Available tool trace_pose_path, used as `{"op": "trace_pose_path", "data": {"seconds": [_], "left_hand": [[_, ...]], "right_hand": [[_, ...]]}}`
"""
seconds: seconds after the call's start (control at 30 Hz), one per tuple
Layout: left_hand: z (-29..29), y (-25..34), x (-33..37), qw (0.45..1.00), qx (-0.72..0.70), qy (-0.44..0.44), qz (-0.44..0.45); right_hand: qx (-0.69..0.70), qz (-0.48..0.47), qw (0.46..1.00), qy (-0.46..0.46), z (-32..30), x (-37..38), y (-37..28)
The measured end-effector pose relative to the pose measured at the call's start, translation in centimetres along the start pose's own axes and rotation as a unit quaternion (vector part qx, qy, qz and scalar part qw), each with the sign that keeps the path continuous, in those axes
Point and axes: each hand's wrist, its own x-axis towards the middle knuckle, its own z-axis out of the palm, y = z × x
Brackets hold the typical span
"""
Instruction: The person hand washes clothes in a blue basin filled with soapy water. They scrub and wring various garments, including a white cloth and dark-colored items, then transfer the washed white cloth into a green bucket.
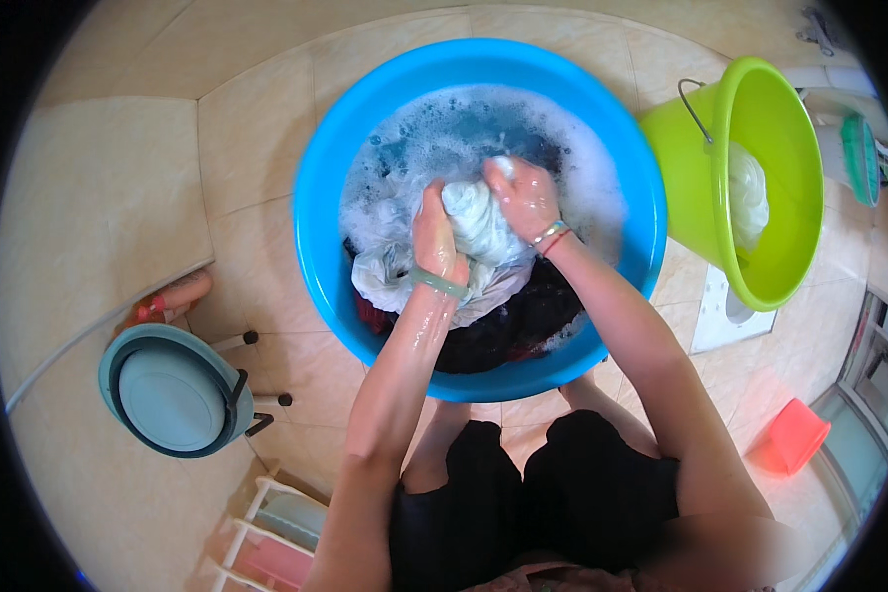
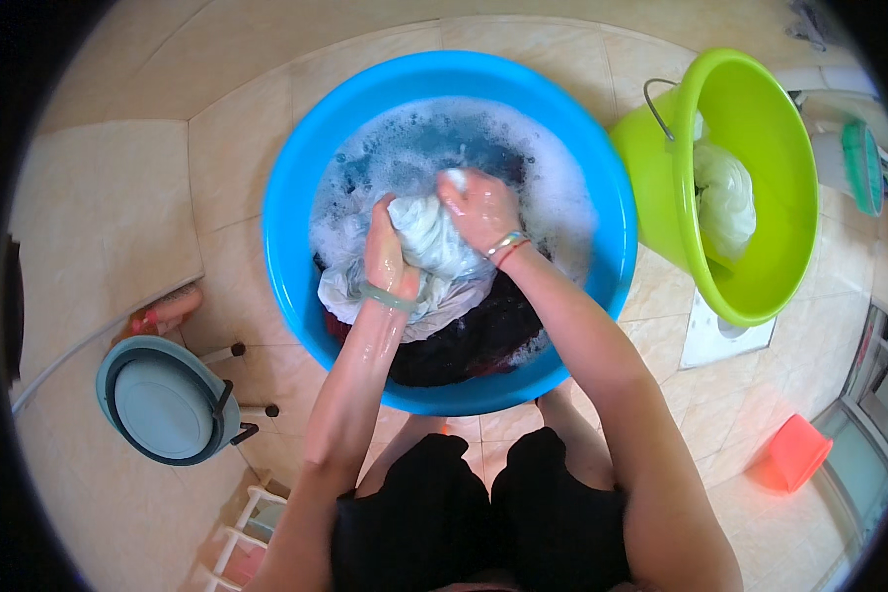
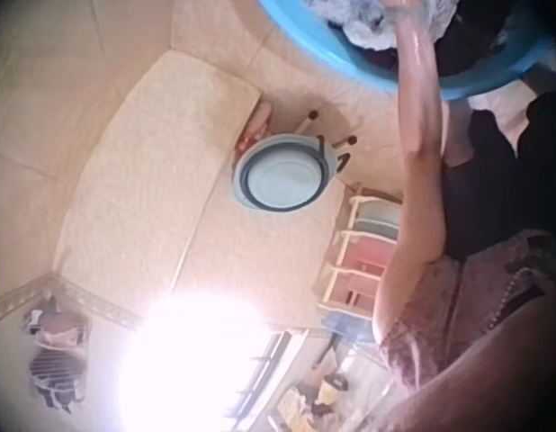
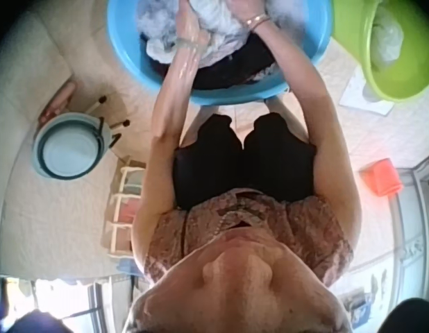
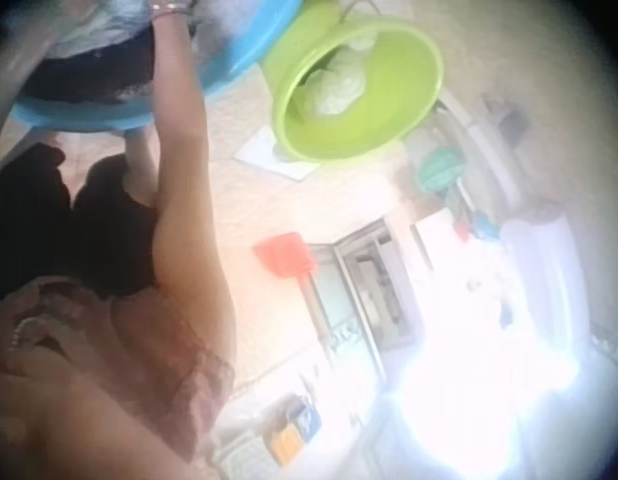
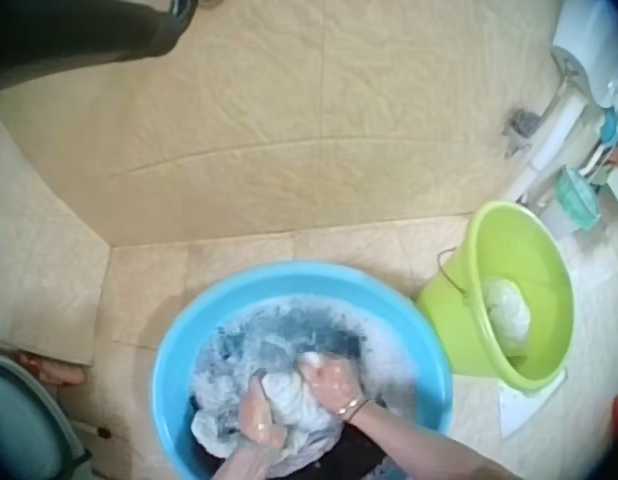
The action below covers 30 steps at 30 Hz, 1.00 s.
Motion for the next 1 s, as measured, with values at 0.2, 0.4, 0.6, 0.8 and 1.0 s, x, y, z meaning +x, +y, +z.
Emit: {"op": "trace_pose_path", "data": {"seconds": [0.2, 0.4, 0.6, 0.8, 1.0], "left_hand": [[-1.5, 3.2, 0.0, 0.992, -0.069, -0.095, -0.046], [-2.0, 3.3, -0.8, 0.998, -0.021, -0.056, 0.016], [-0.5, 3.5, -0.1, 0.991, 0.098, -0.051, 0.079], [-0.9, 2.0, 2.1, 0.985, 0.164, -0.022, 0.048], [-2.1, 0.9, 5.2, 0.978, 0.209, -0.022, -0.014]], "right_hand": [[0.332, 0.223, 0.911, 0.106, -0.8, 0.1, 4.5], [0.451, 0.161, 0.877, 0.028, -3.4, -1.5, 3.6], [0.252, -0.072, 0.96, 0.097, -3.8, 0.1, 0.5], [-0.238, -0.118, 0.963, 0.044, -1.6, 1.3, 0.5], [-0.255, -0.047, 0.962, -0.082, 1.2, 5.6, 6.7]]}}
